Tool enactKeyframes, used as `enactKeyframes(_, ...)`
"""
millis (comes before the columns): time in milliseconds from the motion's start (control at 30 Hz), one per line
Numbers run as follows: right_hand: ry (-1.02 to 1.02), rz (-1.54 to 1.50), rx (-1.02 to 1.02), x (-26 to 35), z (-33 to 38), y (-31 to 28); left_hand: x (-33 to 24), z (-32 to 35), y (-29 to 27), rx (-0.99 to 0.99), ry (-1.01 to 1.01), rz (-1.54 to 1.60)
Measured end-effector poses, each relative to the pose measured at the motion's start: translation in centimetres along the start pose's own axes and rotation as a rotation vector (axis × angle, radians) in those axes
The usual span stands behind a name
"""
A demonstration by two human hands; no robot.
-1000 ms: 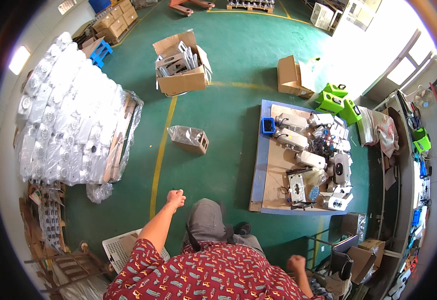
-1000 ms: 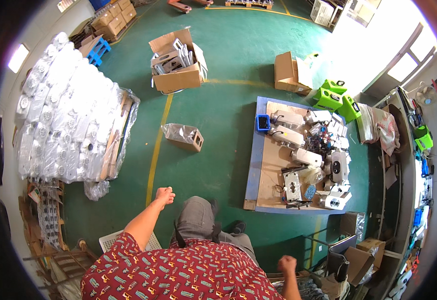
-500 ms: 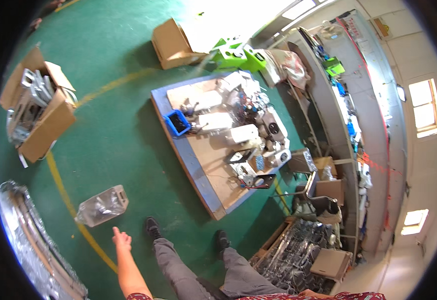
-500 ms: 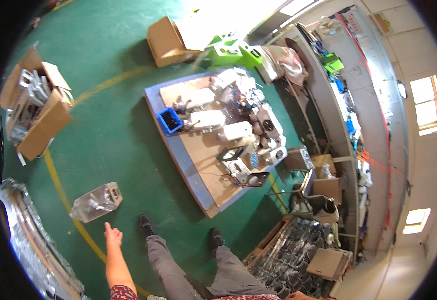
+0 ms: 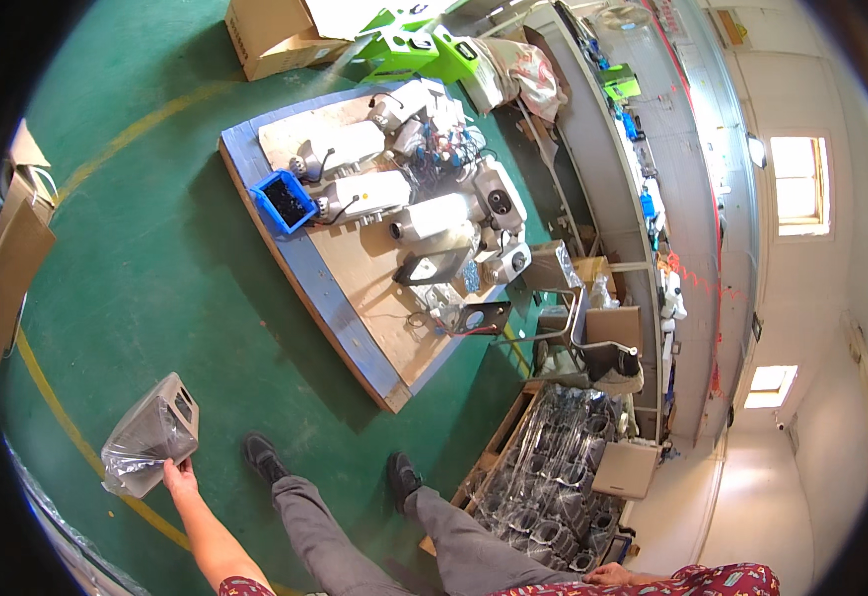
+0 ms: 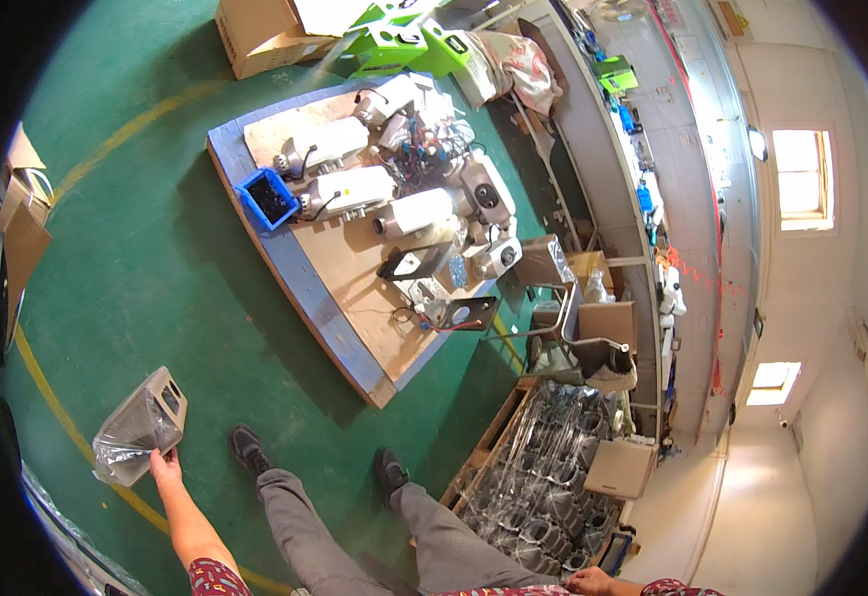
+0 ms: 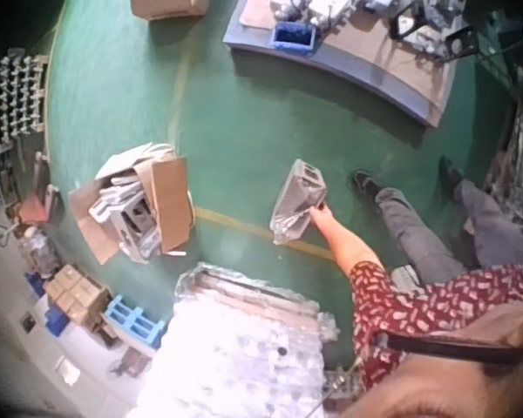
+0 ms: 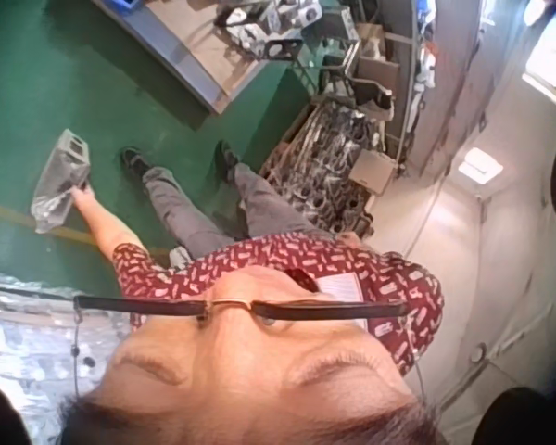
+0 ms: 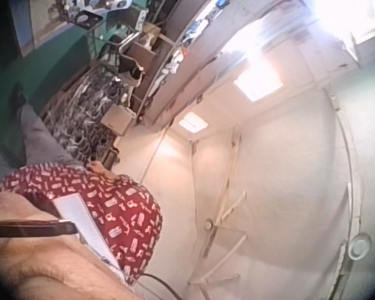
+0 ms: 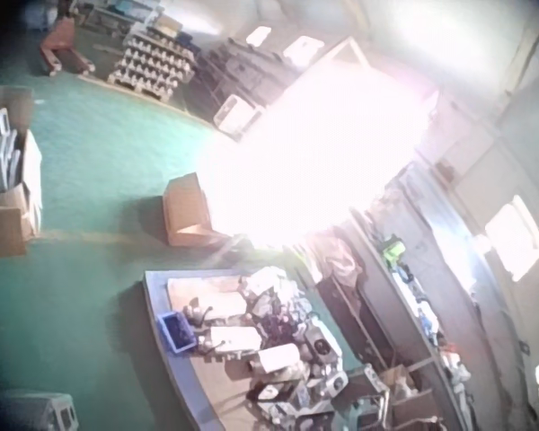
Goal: The person uses a cordless drill to fasten screws into a beige appliance housing on a cluttered workbench. They retrieve additional screws from a blue tray, reposition the housing, and continue securing components. The person also handles plastic-wrapped parts and places them into a white basket.
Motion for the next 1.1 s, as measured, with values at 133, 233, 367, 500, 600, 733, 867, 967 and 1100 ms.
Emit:
enactKeyframes(133,-0.006,-0.105,-0.020,6.0,-0.6,0.6,-0.6,1.5,-0.6,-0.050,0.073,-0.017)
enactKeyframes(233,-0.111,-0.082,-0.067,7.4,-0.7,1.0,2.2,6.8,-0.6,0.024,-0.012,-0.059)
enactKeyframes(367,-0.161,-0.196,-0.046,5.4,-4.0,1.9,7.2,18.0,-0.1,-0.003,-0.047,-0.168)
enactKeyframes(500,-0.220,-0.356,0.073,4.4,-10.6,1.4,10.5,28.3,0.3,0.004,-0.051,-0.232)
enactKeyframes(600,-0.286,-0.540,0.097,4.5,-15.0,-1.9,12.9,34.6,0.6,-0.025,-0.070,-0.298)
enactKeyframes(733,-0.510,-0.670,-0.059,7.9,-27.2,-12.2,15.1,44.0,2.8,-0.077,0.054,-0.317)
enactKeyframes(867,-0.988,-0.705,-0.904,17.4,-27.8,-31.4,18.4,52.1,7.8,-0.058,0.163,-0.418)
enactKeyframes(967,-1.031,-0.819,-1.086,21.0,-25.9,-43.7,22.2,55.8,12.5,0.059,0.162,-0.492)
enactKeyframes(1100,-1.061,-0.558,-1.184,23.8,-26.0,-54.0,31.2,65.5,19.4,0.229,0.109,-0.514)
Point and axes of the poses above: each hand's wrist, its own z-axis away from the middle knuckle, its own y-axis out of the palm, x = y × z, the point moved 4 cm from there along -z, towards the middle knuckle, and after that the axes turned 1 degree about -z, right-handed, at the moved point
